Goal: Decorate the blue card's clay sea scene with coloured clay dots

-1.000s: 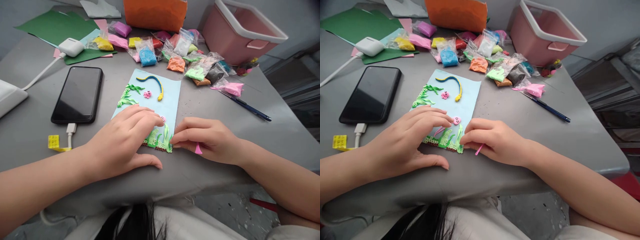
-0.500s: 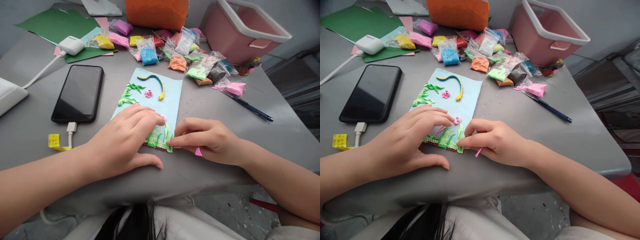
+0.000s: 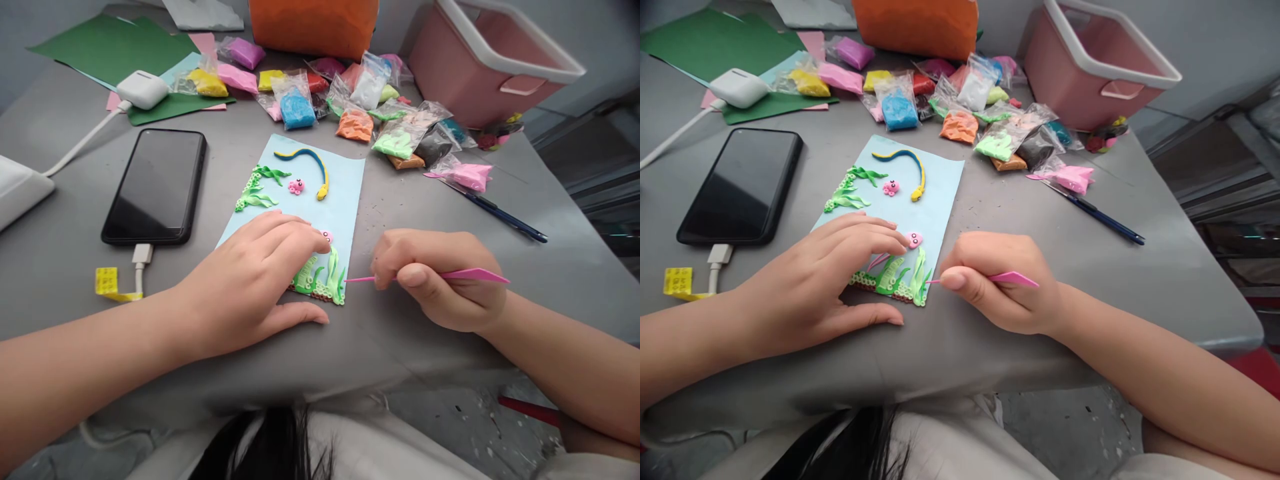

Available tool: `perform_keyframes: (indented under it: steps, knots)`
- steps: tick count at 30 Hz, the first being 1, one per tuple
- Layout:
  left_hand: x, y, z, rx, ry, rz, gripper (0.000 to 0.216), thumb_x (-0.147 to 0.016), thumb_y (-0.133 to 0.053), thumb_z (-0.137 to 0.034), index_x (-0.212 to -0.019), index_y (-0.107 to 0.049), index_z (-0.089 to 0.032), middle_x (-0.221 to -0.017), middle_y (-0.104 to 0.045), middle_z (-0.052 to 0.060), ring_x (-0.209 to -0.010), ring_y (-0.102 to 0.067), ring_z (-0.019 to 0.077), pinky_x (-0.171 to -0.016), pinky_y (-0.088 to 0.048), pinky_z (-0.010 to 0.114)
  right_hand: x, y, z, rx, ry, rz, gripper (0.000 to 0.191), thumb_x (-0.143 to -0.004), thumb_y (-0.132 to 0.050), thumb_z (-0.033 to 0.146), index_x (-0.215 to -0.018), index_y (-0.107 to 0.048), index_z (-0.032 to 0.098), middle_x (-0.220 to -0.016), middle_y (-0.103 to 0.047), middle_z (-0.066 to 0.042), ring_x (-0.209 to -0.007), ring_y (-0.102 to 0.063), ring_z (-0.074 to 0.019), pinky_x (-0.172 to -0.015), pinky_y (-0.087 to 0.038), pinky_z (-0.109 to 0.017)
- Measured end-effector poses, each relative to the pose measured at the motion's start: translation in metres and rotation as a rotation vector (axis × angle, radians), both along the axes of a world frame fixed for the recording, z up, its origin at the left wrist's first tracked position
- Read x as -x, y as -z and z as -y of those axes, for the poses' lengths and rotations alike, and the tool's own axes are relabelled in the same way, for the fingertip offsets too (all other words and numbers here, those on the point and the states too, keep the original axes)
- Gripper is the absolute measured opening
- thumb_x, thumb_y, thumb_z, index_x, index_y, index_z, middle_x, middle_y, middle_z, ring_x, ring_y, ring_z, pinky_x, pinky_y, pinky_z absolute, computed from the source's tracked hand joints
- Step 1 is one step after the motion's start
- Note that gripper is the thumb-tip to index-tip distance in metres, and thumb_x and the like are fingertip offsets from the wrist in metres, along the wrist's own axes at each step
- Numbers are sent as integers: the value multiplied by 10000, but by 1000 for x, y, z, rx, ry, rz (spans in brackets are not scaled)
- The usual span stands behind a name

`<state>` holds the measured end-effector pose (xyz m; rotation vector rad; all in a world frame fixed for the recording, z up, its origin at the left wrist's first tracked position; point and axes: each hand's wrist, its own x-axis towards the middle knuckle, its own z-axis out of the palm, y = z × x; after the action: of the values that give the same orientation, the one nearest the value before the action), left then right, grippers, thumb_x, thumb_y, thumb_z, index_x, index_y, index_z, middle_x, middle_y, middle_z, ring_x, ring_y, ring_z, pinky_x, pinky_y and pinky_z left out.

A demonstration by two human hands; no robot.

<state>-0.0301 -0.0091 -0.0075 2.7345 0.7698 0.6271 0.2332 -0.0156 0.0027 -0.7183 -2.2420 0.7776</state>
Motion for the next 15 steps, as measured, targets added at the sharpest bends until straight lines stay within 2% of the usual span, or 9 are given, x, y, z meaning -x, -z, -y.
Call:
perform_keyframes:
  steps: [15]
  knots:
    - [-2,0,0,50,-15,6,522,-909,-697,-462,-1251,-547,-98,-1278,-674,178,-1263,-590,341,-1081,-474,481,1,-1,-2,1,-82,13,355,-1088,-386,337,-826,-572,185,-663,-569,-4,-594,-523,-97,-580,-440,-251]
